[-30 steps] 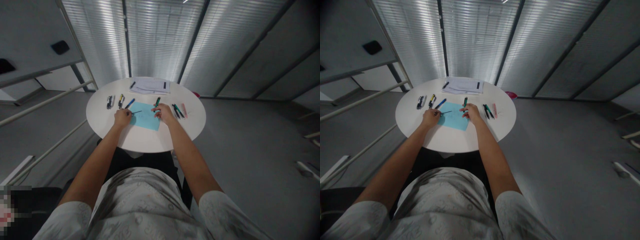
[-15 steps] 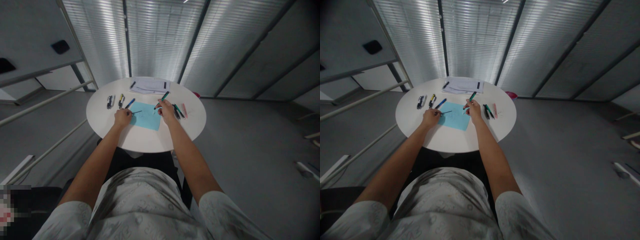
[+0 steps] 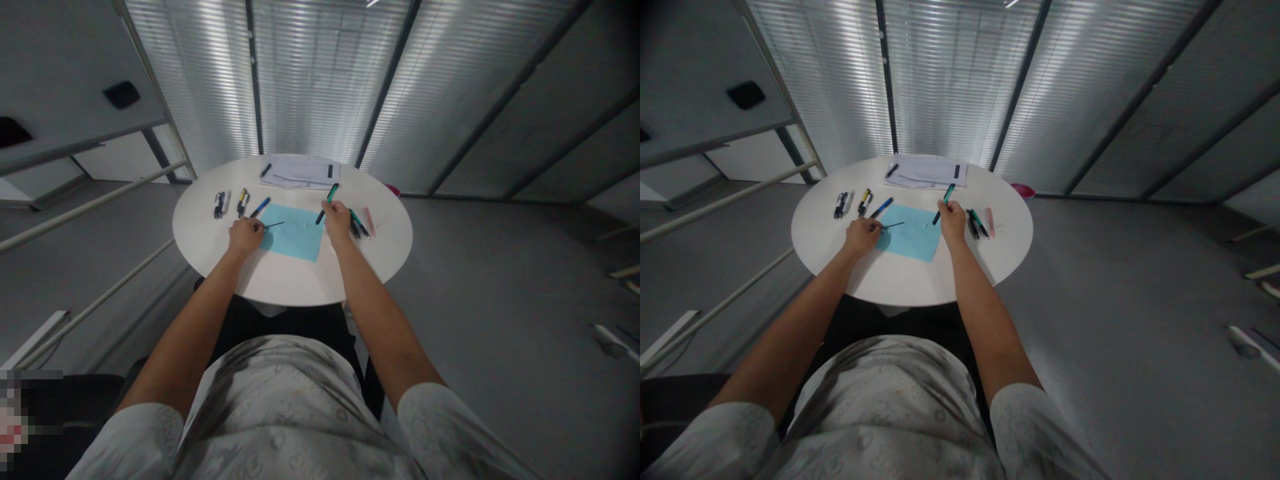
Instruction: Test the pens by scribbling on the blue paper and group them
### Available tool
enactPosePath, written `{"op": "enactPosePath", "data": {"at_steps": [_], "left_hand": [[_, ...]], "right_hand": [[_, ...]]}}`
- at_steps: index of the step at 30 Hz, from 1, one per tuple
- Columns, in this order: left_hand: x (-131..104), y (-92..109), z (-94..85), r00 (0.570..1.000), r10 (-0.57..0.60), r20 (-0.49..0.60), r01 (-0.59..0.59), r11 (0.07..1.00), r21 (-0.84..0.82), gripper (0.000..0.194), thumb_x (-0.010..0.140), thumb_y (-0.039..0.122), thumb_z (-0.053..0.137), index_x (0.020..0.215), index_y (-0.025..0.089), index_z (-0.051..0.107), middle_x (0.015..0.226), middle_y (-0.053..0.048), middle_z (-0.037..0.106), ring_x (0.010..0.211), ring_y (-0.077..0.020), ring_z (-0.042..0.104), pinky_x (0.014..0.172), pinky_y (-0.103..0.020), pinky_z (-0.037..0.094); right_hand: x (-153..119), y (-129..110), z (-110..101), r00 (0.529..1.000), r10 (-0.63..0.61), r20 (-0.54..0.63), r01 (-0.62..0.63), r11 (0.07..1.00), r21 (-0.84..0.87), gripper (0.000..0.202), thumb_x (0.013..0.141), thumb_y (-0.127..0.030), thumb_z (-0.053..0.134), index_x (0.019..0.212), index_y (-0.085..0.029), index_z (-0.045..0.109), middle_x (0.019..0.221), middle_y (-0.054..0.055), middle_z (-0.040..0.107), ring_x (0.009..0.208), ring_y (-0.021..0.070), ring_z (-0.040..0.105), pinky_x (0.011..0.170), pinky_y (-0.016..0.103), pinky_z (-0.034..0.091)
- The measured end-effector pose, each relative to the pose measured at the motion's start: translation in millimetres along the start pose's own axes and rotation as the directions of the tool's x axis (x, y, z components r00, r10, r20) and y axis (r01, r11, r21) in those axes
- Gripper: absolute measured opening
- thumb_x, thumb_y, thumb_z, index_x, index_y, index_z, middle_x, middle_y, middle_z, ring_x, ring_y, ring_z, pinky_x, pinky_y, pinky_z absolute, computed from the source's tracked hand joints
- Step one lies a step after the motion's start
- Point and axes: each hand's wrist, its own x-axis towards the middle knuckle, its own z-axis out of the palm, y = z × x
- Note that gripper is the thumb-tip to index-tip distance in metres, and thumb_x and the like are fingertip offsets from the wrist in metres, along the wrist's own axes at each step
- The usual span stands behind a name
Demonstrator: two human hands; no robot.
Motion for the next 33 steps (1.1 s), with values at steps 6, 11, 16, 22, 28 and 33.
{"op": "enactPosePath", "data": {"at_steps": [6,11,16,22,28,33], "left_hand": [[1.8,-3.3,3.1,1.000,0.015,-0.027,-0.016,1.000,-0.016,0.033,0.091,0.026,0.056,0.109,0.019,0.083,0.119,-0.020,0.073,0.112,-0.0369,0.066,0.096,-0.049,0.049],[0.6,-3.5,2.9,0.999,0.025,-0.048,-0.026,0.999,-0.027,0.032,0.089,0.025,0.057,0.108,0.019,0.082,0.119,-0.019,0.073,0.111,-0.0378,0.066,0.093,-0.049,0.049],[1.5,-4.9,2.4,1.000,0.009,-0.030,-0.012,0.997,-0.080,0.037,0.091,0.021,0.055,0.119,0.017,0.078,0.115,-0.017,0.077,0.100,-0.0293,0.066,0.090,-0.041,0.046],[3.0,-11.4,4.4,0.998,-0.055,-0.020,0.046,0.951,-0.305,0.037,0.086,0.021,0.054,0.113,0.019,0.078,0.101,-0.012,0.080,0.080,-0.0236,0.065,0.079,-0.037,0.048],[0.8,-9.6,2.0,0.996,-0.086,-0.012,0.076,0.932,-0.355,0.035,0.084,0.020,0.054,0.110,0.019,0.078,0.096,-0.010,0.079,0.077,-0.0226,0.064,0.073,-0.035,0.047],[0.7,-10.9,0.8,0.993,-0.103,-0.053,0.079,0.935,-0.346,0.033,0.086,0.021,0.054,0.108,0.017,0.078,0.093,-0.009,0.077,0.078,-0.0212,0.064,0.071,-0.032,0.045]], "right_hand": [[-3.1,-0.4,-4.7,0.997,0.015,-0.074,-0.040,0.931,-0.362,0.026,0.090,-0.043,0.059,0.075,-0.023,0.061,0.079,0.002,0.069,0.082,0.0213,0.064,0.076,0.030,0.047],[-10.0,-5.7,-3.8,0.996,0.088,0.023,-0.056,0.789,-0.612,0.027,0.094,-0.044,0.053,0.088,-0.023,0.069,0.098,0.009,0.077,0.098,0.0271,0.070,0.083,0.035,0.049],[-13.3,-3.2,-0.6,0.988,0.102,0.118,0.024,0.648,-0.761,0.029,0.096,-0.042,0.056,0.113,-0.023,0.070,0.115,0.013,0.077,0.112,0.0316,0.070,0.097,0.044,0.048],[-13.9,2.6,-2.9,0.986,0.102,0.132,0.043,0.606,-0.794,0.037,0.098,-0.045,0.059,0.128,-0.024,0.062,0.120,0.014,0.076,0.119,0.0330,0.068,0.103,0.049,0.044],[-10.7,2.3,-2.6,0.994,0.060,0.091,0.028,0.666,-0.745,0.027,0.099,-0.031,0.049,0.114,-0.024,0.071,0.119,0.011,0.076,0.115,0.0287,0.068,0.096,0.040,0.048],[-4.1,4.2,-3.4,0.995,0.097,0.026,-0.057,0.754,-0.655,0.030,0.095,-0.028,0.047,0.104,-0.023,0.074,0.112,0.011,0.078,0.110,0.0280,0.070,0.089,0.034,0.050]]}}
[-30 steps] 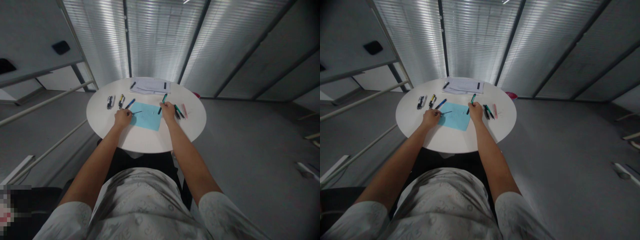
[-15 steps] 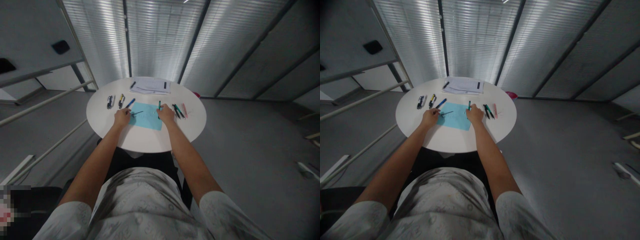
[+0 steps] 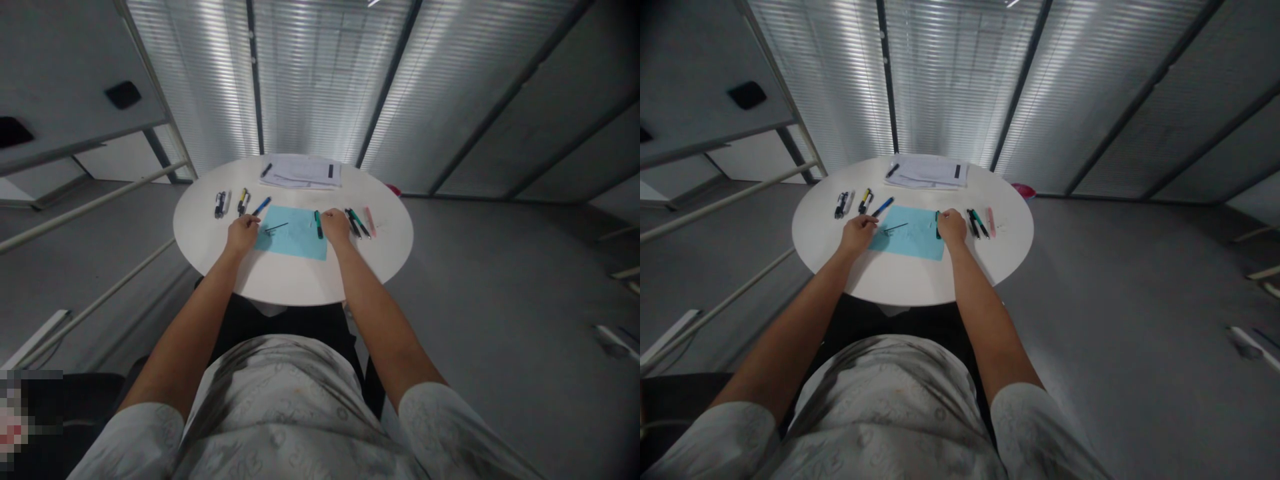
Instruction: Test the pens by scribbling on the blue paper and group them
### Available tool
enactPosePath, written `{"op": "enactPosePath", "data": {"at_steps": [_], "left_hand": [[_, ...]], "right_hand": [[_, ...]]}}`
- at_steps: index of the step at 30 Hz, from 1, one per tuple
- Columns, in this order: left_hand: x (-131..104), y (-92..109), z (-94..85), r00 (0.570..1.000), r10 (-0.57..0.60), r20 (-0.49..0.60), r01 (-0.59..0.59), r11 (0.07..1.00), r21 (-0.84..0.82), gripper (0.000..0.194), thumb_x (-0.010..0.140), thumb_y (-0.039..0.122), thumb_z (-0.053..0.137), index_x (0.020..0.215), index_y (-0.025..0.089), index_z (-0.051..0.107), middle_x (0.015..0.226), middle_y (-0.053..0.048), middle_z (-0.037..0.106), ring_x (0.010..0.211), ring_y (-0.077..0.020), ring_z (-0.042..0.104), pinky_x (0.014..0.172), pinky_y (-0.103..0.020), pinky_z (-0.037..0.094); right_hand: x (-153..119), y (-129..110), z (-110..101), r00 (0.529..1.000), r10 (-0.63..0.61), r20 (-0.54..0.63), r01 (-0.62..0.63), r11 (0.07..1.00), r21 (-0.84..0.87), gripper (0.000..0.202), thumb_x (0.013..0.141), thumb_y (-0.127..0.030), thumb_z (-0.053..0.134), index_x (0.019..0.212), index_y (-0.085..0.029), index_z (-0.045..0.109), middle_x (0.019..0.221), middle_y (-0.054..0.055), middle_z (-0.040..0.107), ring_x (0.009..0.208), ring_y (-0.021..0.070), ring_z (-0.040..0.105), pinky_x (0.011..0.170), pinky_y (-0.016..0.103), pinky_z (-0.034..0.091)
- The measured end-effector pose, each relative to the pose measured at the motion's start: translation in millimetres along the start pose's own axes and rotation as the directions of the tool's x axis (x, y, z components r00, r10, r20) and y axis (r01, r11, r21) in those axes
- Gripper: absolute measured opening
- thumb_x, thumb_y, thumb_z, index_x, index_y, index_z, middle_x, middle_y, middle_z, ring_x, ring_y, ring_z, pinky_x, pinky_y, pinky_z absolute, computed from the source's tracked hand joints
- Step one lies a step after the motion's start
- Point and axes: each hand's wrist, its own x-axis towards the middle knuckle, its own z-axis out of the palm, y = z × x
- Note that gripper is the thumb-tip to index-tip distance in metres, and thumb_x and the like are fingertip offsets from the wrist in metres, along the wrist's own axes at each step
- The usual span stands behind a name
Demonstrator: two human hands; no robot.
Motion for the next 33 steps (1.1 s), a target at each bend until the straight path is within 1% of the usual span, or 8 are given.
{"op": "enactPosePath", "data": {"at_steps": [5,7,13,18,21,27,30,33], "left_hand": [[-1.1,0.5,-2.5,0.999,-0.022,-0.026,0.023,1.000,0.019,0.034,0.085,0.025,0.052,0.104,0.018,0.079,0.079,-0.006,0.073,0.074,-0.0231,0.065,0.070,-0.032,0.046],[-1.7,1.5,-3.3,0.999,-0.024,-0.025,0.025,0.999,0.028,0.035,0.085,0.026,0.052,0.104,0.018,0.080,0.077,-0.006,0.072,0.073,-0.0233,0.065,0.070,-0.033,0.046],[-0.5,0.5,-2.6,0.999,-0.031,-0.022,0.031,0.999,0.029,0.035,0.084,0.025,0.051,0.104,0.019,0.080,0.083,-0.006,0.074,0.076,-0.0231,0.066,0.070,-0.032,0.046],[2.0,-4.0,-0.3,0.999,-0.027,-0.018,0.028,0.999,0.027,0.036,0.083,0.025,0.052,0.105,0.018,0.080,0.084,-0.007,0.074,0.079,-0.0239,0.066,0.070,-0.032,0.046],[1.9,-4.5,-0.1,1.000,-0.016,-0.017,0.017,1.000,0.024,0.036,0.083,0.025,0.052,0.105,0.018,0.080,0.083,-0.007,0.074,0.078,-0.0236,0.066,0.070,-0.032,0.046],[0.3,-1.9,-0.8,1.000,-0.025,-0.011,0.025,0.999,0.039,0.033,0.084,0.025,0.053,0.103,0.018,0.080,0.081,-0.008,0.073,0.079,-0.0242,0.067,0.071,-0.033,0.048],[0.1,-1.2,-1.0,1.000,-0.025,-0.007,0.025,0.999,0.029,0.031,0.084,0.024,0.055,0.102,0.018,0.079,0.082,-0.007,0.073,0.080,-0.0242,0.067,0.072,-0.033,0.048],[-0.6,-0.2,-1.8,1.000,-0.018,-0.003,0.018,1.000,0.015,0.029,0.084,0.023,0.056,0.100,0.018,0.079,0.083,-0.007,0.073,0.079,-0.0236,0.066,0.071,-0.033,0.047]], "right_hand": [[-1.2,1.5,-0.2,1.000,0.015,0.002,-0.015,1.000,-0.002,0.028,0.093,-0.028,0.049,0.101,-0.022,0.076,0.109,0.013,0.078,0.108,0.0295,0.070,0.088,0.035,0.051],[-2.5,1.1,-0.5,1.000,0.014,0.003,-0.014,1.000,-0.013,0.027,0.093,-0.028,0.051,0.102,-0.021,0.075,0.108,0.013,0.078,0.107,0.0290,0.070,0.087,0.035,0.051],[-4.2,-1.2,-0.1,1.000,0.004,-0.007,-0.004,1.000,-0.021,0.025,0.095,-0.028,0.050,0.104,-0.022,0.073,0.108,0.011,0.078,0.104,0.0263,0.069,0.085,0.033,0.050],[-8.2,-4.6,-0.1,0.998,-0.057,0.016,0.057,0.998,-0.001,0.025,0.096,-0.030,0.049,0.110,-0.025,0.069,0.102,0.006,0.077,0.100,0.0240,0.070,0.085,0.032,0.048],[-9.6,-5.1,1.5,0.992,-0.110,0.057,0.113,0.992,-0.054,0.023,0.093,-0.029,0.053,0.110,-0.026,0.068,0.100,0.006,0.077,0.099,0.0242,0.070,0.086,0.033,0.048],[-13.8,-5.5,3.5,0.976,-0.189,0.110,0.206,0.963,-0.176,0.025,0.088,-0.028,0.058,0.112,-0.024,0.066,0.105,0.009,0.078,0.103,0.0277,0.071,0.093,0.038,0.046],[-16.5,-6.1,2.4,0.972,-0.199,0.126,0.223,0.949,-0.221,0.021,0.090,-0.025,0.056,0.107,-0.024,0.067,0.107,0.010,0.078,0.105,0.0289,0.071,0.095,0.041,0.045],[-16.9,-5.8,1.3,0.976,-0.179,0.123,0.206,0.945,-0.255,0.019,0.091,-0.025,0.055,0.104,-0.023,0.068,0.108,0.013,0.078,0.107,0.0310,0.071,0.096,0.043,0.045]]}}
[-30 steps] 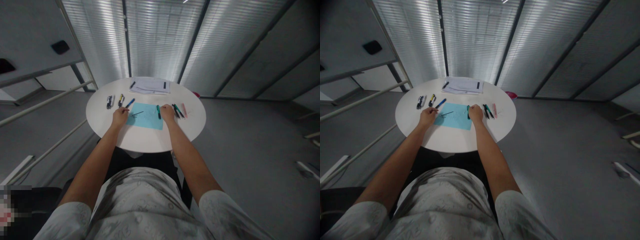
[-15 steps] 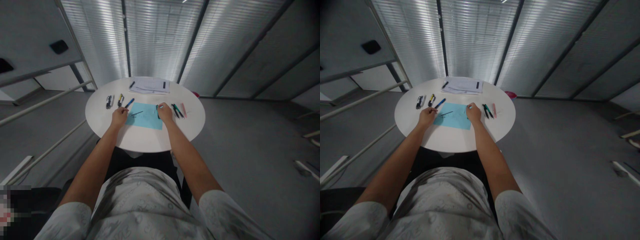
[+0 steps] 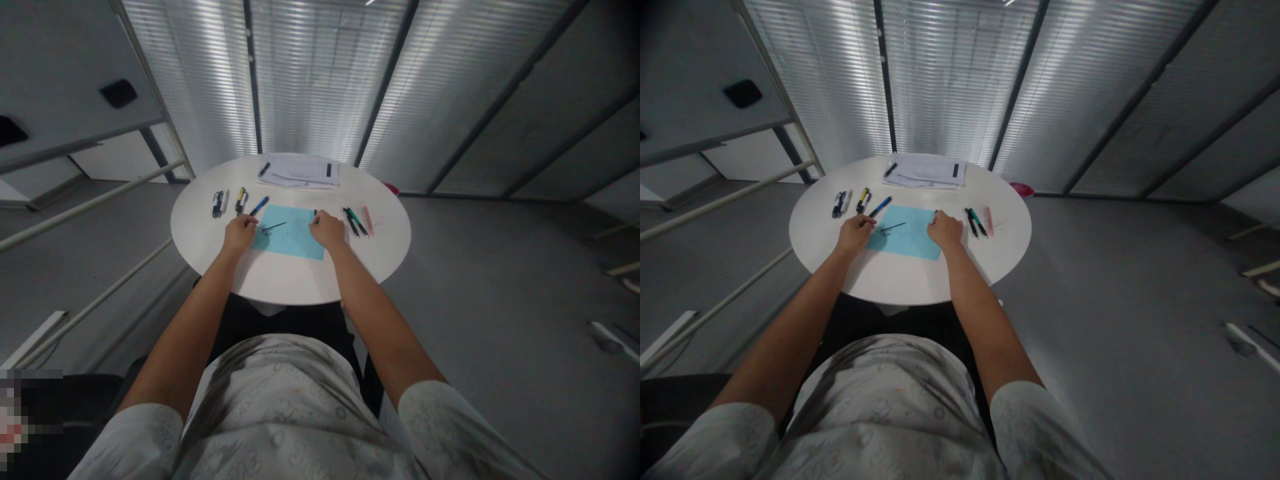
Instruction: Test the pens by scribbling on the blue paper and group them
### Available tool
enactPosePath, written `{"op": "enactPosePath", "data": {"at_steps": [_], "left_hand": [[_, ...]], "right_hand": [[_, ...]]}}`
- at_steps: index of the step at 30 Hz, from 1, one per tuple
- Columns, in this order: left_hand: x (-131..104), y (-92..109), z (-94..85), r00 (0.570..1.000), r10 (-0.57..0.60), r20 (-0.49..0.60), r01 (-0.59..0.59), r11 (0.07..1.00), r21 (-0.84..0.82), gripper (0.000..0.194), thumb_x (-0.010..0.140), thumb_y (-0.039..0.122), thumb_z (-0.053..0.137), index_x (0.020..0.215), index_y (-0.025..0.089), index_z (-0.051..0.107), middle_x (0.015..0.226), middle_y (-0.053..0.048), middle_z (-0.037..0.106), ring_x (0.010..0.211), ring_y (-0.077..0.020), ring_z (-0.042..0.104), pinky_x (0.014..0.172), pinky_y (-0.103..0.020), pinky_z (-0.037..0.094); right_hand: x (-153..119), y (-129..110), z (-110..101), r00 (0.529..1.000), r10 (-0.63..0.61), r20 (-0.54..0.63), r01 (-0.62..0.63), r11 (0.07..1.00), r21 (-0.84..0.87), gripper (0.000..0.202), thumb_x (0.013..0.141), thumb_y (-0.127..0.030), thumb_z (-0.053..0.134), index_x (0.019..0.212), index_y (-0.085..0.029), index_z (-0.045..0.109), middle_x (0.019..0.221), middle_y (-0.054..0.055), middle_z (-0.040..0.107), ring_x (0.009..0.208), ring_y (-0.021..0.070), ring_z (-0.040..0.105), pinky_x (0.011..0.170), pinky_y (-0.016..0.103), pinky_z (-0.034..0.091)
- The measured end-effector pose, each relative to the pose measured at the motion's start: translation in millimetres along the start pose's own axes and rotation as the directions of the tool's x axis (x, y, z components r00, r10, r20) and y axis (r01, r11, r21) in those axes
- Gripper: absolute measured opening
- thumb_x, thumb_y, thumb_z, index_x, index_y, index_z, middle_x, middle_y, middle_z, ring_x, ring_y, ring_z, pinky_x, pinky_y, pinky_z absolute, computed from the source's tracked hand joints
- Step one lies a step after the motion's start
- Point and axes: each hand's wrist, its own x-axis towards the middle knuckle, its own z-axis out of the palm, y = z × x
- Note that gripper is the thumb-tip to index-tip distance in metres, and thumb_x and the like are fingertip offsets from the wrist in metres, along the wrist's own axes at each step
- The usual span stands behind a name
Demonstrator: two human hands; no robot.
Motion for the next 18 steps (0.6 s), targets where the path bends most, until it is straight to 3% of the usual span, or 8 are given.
{"op": "enactPosePath", "data": {"at_steps": [10,14,18], "left_hand": [[0.3,-0.3,-0.3,0.999,0.036,0.018,-0.036,0.999,0.010,0.026,0.090,0.017,0.053,0.103,0.012,0.075,0.095,-0.010,0.077,0.082,-0.0204,0.061,0.074,-0.032,0.044],[-0.8,1.2,-1.2,0.999,0.021,0.029,-0.021,1.000,0.015,0.028,0.090,0.017,0.051,0.105,0.012,0.075,0.098,-0.011,0.078,0.084,-0.0216,0.062,0.077,-0.033,0.045],[-1.7,1.3,-1.3,1.000,0.010,0.021,-0.010,1.000,0.002,0.028,0.087,0.021,0.053,0.102,0.018,0.077,0.096,-0.011,0.078,0.085,-0.0253,0.065,0.078,-0.037,0.049]], "right_hand": [[2.1,2.7,-1.9,0.999,0.029,-0.041,-0.028,0.999,0.025,0.030,0.090,-0.027,0.057,0.118,-0.024,0.068,0.108,0.013,0.078,0.107,0.0300,0.071,0.096,0.043,0.045],[4.4,3.5,-1.0,0.996,0.020,-0.088,-0.007,0.988,0.152,0.024,0.091,-0.029,0.056,0.105,-0.025,0.075,0.108,0.008,0.079,0.106,0.0261,0.071,0.093,0.037,0.047],[9.6,5.2,-1.8,0.993,0.050,-0.105,-0.013,0.943,0.331,0.033,0.095,-0.032,0.049,0.104,-0.022,0.079,0.100,0.006,0.080,0.094,0.0206,0.073,0.081,0.029,0.050]]}}
